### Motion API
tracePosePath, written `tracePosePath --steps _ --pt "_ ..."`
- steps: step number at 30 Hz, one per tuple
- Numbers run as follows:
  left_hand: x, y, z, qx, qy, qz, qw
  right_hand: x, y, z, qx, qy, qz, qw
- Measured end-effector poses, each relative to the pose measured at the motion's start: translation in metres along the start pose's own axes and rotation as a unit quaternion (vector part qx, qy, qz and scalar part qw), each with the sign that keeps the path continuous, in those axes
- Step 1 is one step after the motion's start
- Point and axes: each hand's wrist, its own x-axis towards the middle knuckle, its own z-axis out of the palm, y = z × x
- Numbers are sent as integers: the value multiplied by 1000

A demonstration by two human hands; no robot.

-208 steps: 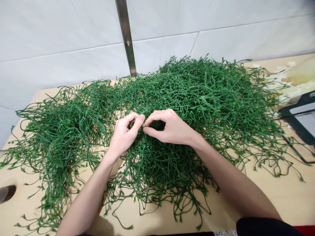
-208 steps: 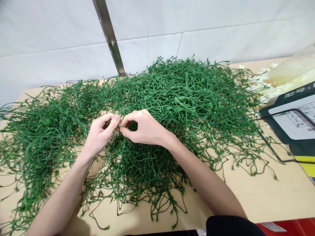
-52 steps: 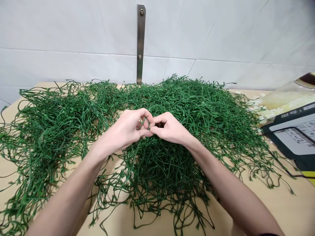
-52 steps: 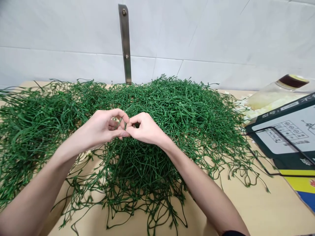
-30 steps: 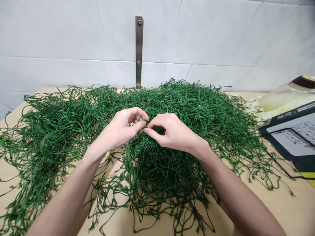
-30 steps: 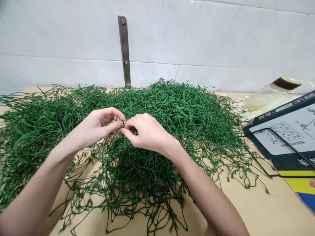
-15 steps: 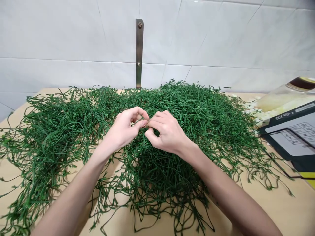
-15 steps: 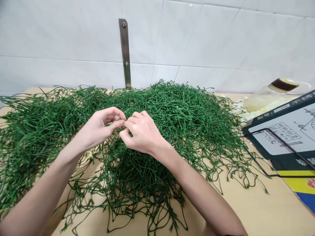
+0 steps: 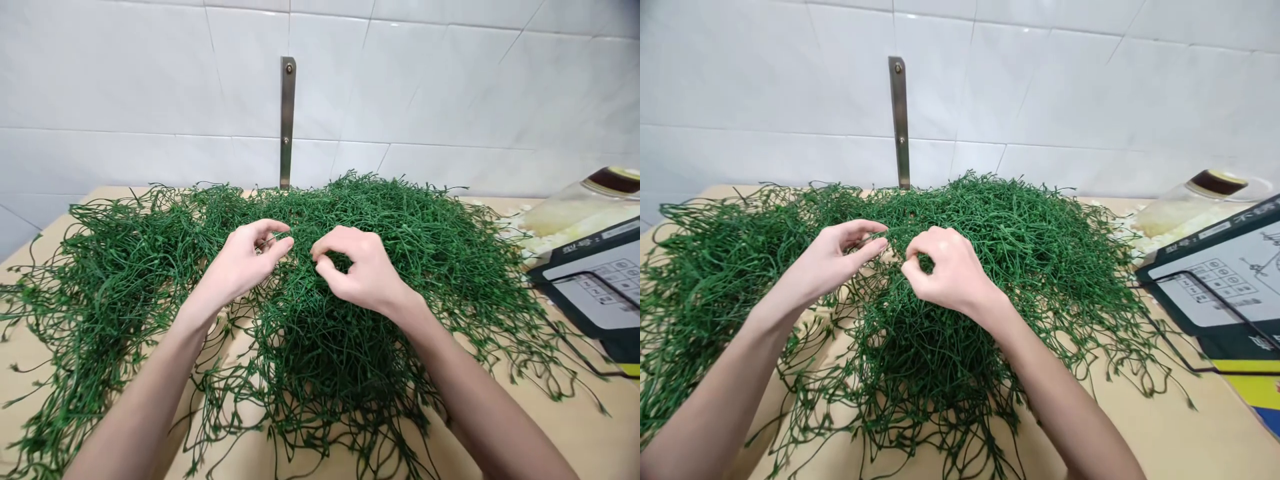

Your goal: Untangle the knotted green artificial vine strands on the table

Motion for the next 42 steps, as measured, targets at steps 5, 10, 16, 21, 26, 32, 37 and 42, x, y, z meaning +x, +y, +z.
tracePosePath --steps 5,10,16,21,26,32,37,42 --pt "2 -1 -3 32 44 10 998 3 9 -7 -12 39 24 999" --pt "-2 3 -6 3 59 11 998 3 16 -4 1 14 33 999" --pt "-6 8 -7 -100 31 24 994 5 13 -7 37 70 16 997" --pt "-6 9 -7 -88 20 35 995 5 9 -8 95 44 28 994" --pt "-6 7 -9 -21 23 51 998 7 7 -11 115 78 26 990" --pt "-7 7 -10 -25 4 61 998 6 5 -13 191 4 64 979" --pt "-5 8 -8 -12 -16 63 998 4 2 -6 256 -40 94 961" --pt "-3 4 -10 19 -19 89 996 5 5 -5 330 -20 142 933"
